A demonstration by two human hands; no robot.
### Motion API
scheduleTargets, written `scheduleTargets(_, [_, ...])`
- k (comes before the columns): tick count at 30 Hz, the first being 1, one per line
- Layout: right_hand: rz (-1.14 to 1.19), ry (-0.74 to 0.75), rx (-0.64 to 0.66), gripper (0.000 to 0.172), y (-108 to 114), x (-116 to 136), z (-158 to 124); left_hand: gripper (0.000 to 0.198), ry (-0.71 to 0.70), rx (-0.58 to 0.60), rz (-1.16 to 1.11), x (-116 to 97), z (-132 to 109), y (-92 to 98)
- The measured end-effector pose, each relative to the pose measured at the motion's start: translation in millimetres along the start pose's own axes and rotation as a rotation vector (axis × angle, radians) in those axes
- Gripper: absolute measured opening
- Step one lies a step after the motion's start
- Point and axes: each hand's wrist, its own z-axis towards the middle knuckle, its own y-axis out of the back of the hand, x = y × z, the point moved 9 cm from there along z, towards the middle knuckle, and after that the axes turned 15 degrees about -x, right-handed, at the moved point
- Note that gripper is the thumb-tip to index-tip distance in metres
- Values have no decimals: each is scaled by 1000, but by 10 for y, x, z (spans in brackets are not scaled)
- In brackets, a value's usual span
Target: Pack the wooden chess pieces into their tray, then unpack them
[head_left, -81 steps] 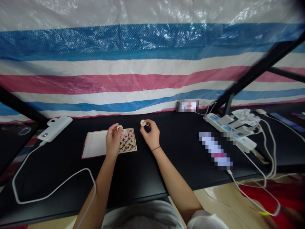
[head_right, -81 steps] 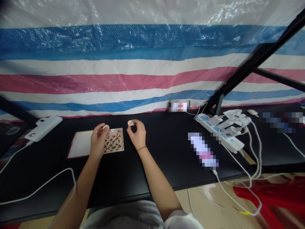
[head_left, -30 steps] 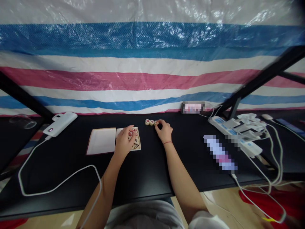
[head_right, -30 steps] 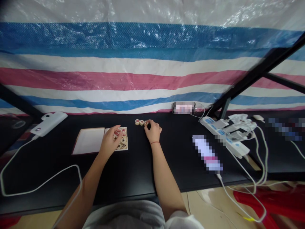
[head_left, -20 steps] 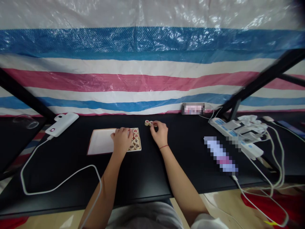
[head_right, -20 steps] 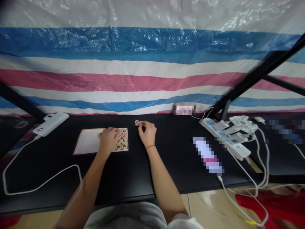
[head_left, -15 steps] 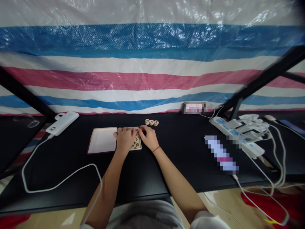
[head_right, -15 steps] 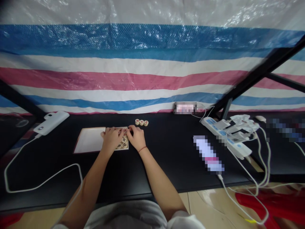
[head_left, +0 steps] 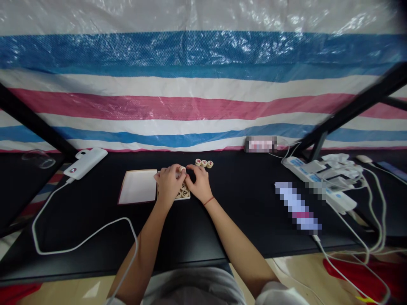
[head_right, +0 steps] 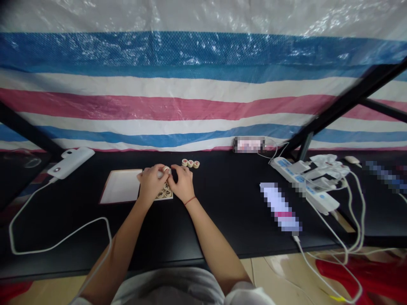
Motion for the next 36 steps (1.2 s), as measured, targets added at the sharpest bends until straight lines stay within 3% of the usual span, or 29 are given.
scheduleTargets(2, [13,78,-3,31,25,82,1,20,33,-39,-103,17,0,53])
scheduleTargets(7, [50,148,-56,22,119,142,19,24,95,-5,-388,62,-49,50])
scheduleTargets(14, [133,208,-122,19,242,262,56,25,164,-1,-583,130,-114,-9])
scheduleTargets(17, [29,124,-219,19,411,40,159,28,277,-45,-692,238,-128,-52])
scheduleTargets(20, [-166,-97,-344,20,664,-453,256,32,380,-119,-851,319,-123,-46])
scheduleTargets(25, [-406,-368,-205,18,715,-1120,256,36,491,-105,-971,344,-121,-81])
scheduleTargets(31, [-475,-390,-118,16,600,-1203,196,43,538,-57,-986,369,-153,-147])
scheduleTargets(36, [-452,-339,-143,14,589,-1188,194,37,514,0,-911,353,-173,-201])
